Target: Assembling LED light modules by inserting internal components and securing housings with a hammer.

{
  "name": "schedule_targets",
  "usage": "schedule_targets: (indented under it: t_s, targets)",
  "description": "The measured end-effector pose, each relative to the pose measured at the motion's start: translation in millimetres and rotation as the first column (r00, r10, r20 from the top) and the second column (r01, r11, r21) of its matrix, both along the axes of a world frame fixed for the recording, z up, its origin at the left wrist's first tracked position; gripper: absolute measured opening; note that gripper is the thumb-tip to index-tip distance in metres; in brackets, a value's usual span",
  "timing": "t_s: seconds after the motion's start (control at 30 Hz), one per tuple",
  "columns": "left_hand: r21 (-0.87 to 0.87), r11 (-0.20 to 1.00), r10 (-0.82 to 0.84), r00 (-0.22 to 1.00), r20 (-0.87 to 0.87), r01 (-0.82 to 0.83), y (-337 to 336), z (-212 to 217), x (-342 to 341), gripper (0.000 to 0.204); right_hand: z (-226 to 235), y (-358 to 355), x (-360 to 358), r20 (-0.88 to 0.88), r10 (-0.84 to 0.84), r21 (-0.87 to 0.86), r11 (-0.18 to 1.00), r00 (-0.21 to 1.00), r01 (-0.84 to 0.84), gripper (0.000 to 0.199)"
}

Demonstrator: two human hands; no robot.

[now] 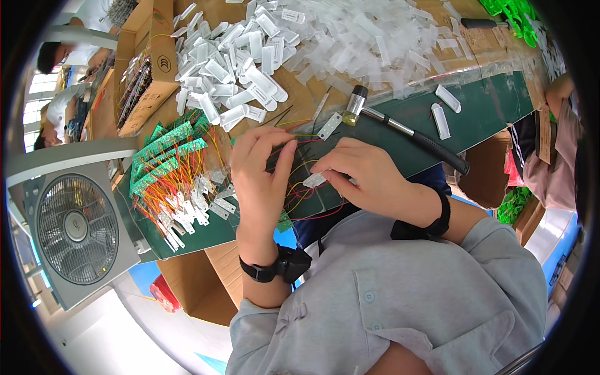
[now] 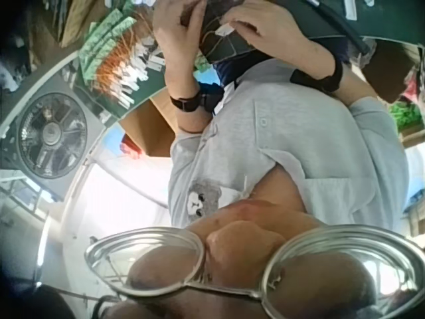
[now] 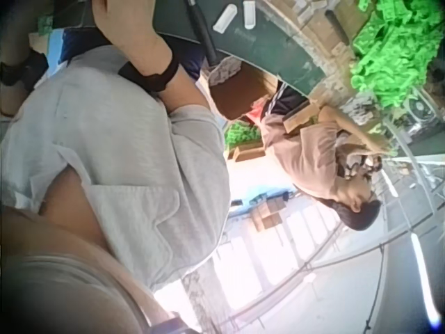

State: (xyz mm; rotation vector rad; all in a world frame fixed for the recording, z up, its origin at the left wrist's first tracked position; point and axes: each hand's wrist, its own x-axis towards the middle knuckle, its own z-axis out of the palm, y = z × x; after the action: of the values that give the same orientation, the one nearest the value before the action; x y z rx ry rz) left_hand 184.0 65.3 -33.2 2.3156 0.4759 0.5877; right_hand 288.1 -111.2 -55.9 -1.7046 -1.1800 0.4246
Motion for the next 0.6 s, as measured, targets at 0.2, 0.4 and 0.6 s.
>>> schedule_targets:
  t_s: [0.2, 0.4, 0.6]
  targets:
    - [0.276, 0.946, -0.101, 0.962, -0.255, 0.172, 7, -2, 8, 0.017, -1, 0, 11, 0.097, -0.119, 0.072, 0.991, 0.988, 0.112, 0.017]
    - [0.008, 0.998, 0.06, 0.998, 0.026, -0.06, 2, -1, 1, 0.006, -13, 16, 21, 0.398, -0.318, 0.157, 0.948, 0.861, 0.277, 0.021]
    - [-0.517, 0.856, 0.109, 0.979, 0.172, -0.005, -1, 0, -10, 0.014, -14, 26, 19, 0.523, -0.235, 0.043, 0.967, 0.82, 0.249, 0.022]
